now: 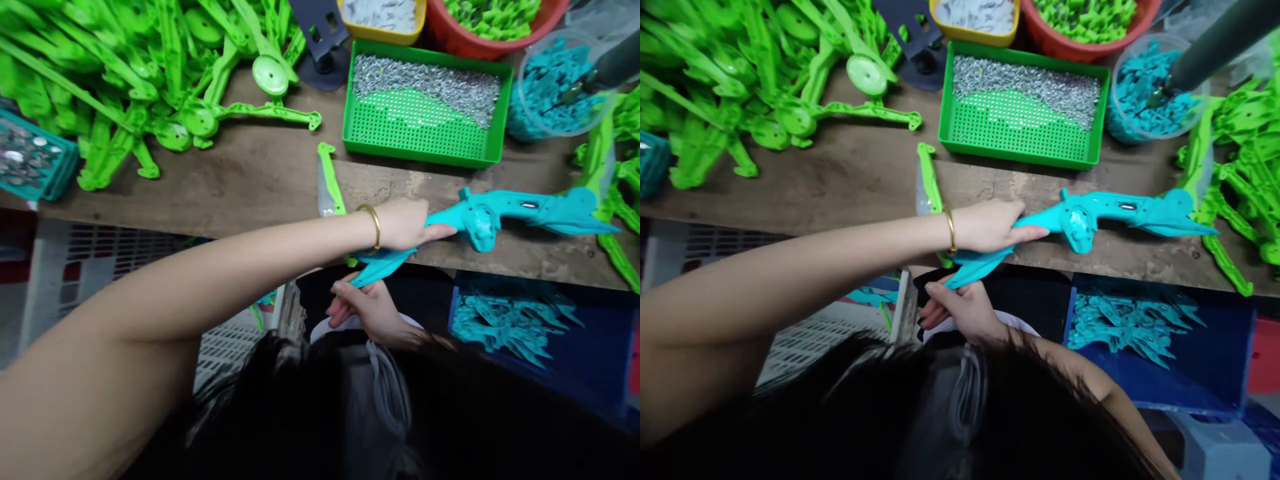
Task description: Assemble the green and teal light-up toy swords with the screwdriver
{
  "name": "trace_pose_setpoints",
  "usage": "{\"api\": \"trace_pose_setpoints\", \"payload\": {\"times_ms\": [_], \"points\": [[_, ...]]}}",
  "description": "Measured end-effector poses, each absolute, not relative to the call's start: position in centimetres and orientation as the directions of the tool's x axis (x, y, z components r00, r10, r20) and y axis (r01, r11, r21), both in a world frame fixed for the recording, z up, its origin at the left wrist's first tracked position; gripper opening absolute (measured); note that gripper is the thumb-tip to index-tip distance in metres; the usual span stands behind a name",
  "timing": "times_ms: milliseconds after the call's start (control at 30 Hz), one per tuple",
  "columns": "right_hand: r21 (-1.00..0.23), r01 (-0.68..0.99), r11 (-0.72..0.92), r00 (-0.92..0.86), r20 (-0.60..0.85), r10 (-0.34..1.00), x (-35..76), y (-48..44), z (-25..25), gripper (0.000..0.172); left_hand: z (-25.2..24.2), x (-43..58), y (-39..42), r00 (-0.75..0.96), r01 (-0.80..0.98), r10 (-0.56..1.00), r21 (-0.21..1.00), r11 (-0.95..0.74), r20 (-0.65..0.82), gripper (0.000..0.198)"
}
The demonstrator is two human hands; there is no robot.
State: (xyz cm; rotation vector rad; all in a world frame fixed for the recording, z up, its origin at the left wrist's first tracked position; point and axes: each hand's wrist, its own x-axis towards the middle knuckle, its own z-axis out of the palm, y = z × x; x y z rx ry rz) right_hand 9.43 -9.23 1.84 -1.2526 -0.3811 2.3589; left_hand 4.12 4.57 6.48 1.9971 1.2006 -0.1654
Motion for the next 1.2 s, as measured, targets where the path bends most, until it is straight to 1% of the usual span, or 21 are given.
{"api": "trace_pose_setpoints", "payload": {"times_ms": [67,133,200,267,333,367,400,433,467,500,533,567,633,667,733,833,967,1033,1100,1133,1200], "points": [[-0.444,-0.243,-0.862,-0.524,-0.688,0.502,8.6,-9.3,1.2,0.05,5.7,5.3,4.4,0.502,0.827,0.713,0.513,-0.23,-0.49,0.068],[-0.485,-0.224,-0.846,-0.549,-0.654,0.52,8.0,-9.5,0.5,0.054,5.2,5.6,4.0,0.479,0.838,0.745,0.493,-0.232,-0.464,0.067],[-0.562,-0.154,-0.813,-0.58,-0.614,0.535,8.0,-9.6,-0.1,0.058,5.0,5.4,3.8,0.483,0.836,0.753,0.492,-0.244,-0.447,0.066],[-0.686,-0.016,-0.728,-0.634,-0.556,0.537,9.2,-9.3,0.1,0.061,5.2,4.9,3.6,0.479,0.846,0.754,0.466,-0.259,-0.45,0.066],[-0.852,0.154,-0.501,-0.669,-0.463,0.581,12.0,-8.3,1.3,0.059,5.4,4.0,3.5,0.455,0.874,0.757,0.399,-0.279,-0.469,0.067],[-0.916,0.236,-0.324,-0.658,-0.396,0.641,13.9,-7.4,2.3,0.054,5.5,3.5,3.5,0.435,0.891,0.762,0.349,-0.289,-0.48,0.067],[-0.939,0.318,-0.129,-0.619,-0.308,0.722,16.2,-6.3,3.5,0.05,5.7,3.0,3.4,0.414,0.907,0.767,0.296,-0.3,-0.491,0.068],[-0.913,0.407,0.024,-0.517,-0.208,0.83,18.5,-4.9,4.6,0.048,5.8,2.4,3.2,0.398,0.917,0.771,0.243,-0.317,-0.498,0.068],[-0.841,0.525,0.128,-0.364,-0.086,0.927,20.8,-3.4,5.7,0.045,6.0,2.0,3.1,0.39,0.921,0.772,0.194,-0.339,-0.502,0.068],[-0.729,0.665,0.16,-0.244,-0.01,0.97,22.9,-1.8,6.5,0.044,6.1,1.5,2.9,0.388,0.919,0.77,0.15,-0.365,-0.507,0.068],[-0.593,0.787,0.172,-0.203,0.014,0.979,24.7,-0.2,7.0,0.045,6.3,1.2,2.7,0.389,0.914,0.767,0.111,-0.39,-0.51,0.068],[-0.448,0.872,0.196,-0.217,0.004,0.976,26.1,1.3,7.2,0.047,6.4,1.1,2.6,0.39,0.908,0.766,0.077,-0.412,-0.512,0.068],[-0.214,0.947,0.241,-0.268,-0.107,0.958,27.6,3.7,6.8,0.053,6.4,1.0,2.3,0.39,0.897,0.766,0.025,-0.441,-0.511,0.069],[-0.133,0.96,0.245,-0.265,-0.169,0.949,27.8,4.4,6.3,0.056,6.4,1.1,2.2,0.39,0.894,0.766,0.01,-0.448,-0.512,0.069],[-0.041,0.975,0.219,-0.222,-0.253,0.942,27.4,5.0,5.5,0.062,6.3,1.3,2.2,0.395,0.888,0.759,0.003,-0.46,-0.518,0.068],[-0.021,0.981,0.192,-0.189,-0.295,0.936,26.5,4.7,4.9,0.066,6.1,1.6,2.6,0.405,0.882,0.741,0.016,-0.471,-0.536,0.064],[-0.12,0.98,0.157,-0.187,-0.307,0.933,27.3,5.9,5.8,0.059,5.9,1.4,3.5,0.391,0.892,0.725,0.038,-0.451,-0.567,0.056],[-0.176,0.98,0.088,-0.125,-0.212,0.969,28.6,8.2,6.6,0.05,5.8,1.2,4.1,0.378,0.9,0.718,0.049,-0.434,-0.585,0.051],[-0.214,0.977,0.016,-0.03,-0.061,0.998,30.0,11.5,7.3,0.04,5.7,1.2,4.5,0.369,0.906,0.709,0.063,-0.418,-0.601,0.047],[-0.226,0.974,0.004,-0.004,0.0,1.0,30.5,13.2,7.5,0.037,5.7,1.2,4.6,0.367,0.909,0.704,0.073,-0.411,-0.608,0.046],[-0.219,0.975,0.035,-0.028,0.035,0.999,31.0,16.3,7.6,0.032,5.6,1.0,4.8,0.373,0.912,0.694,0.105,-0.397,-0.617,0.046]]}}
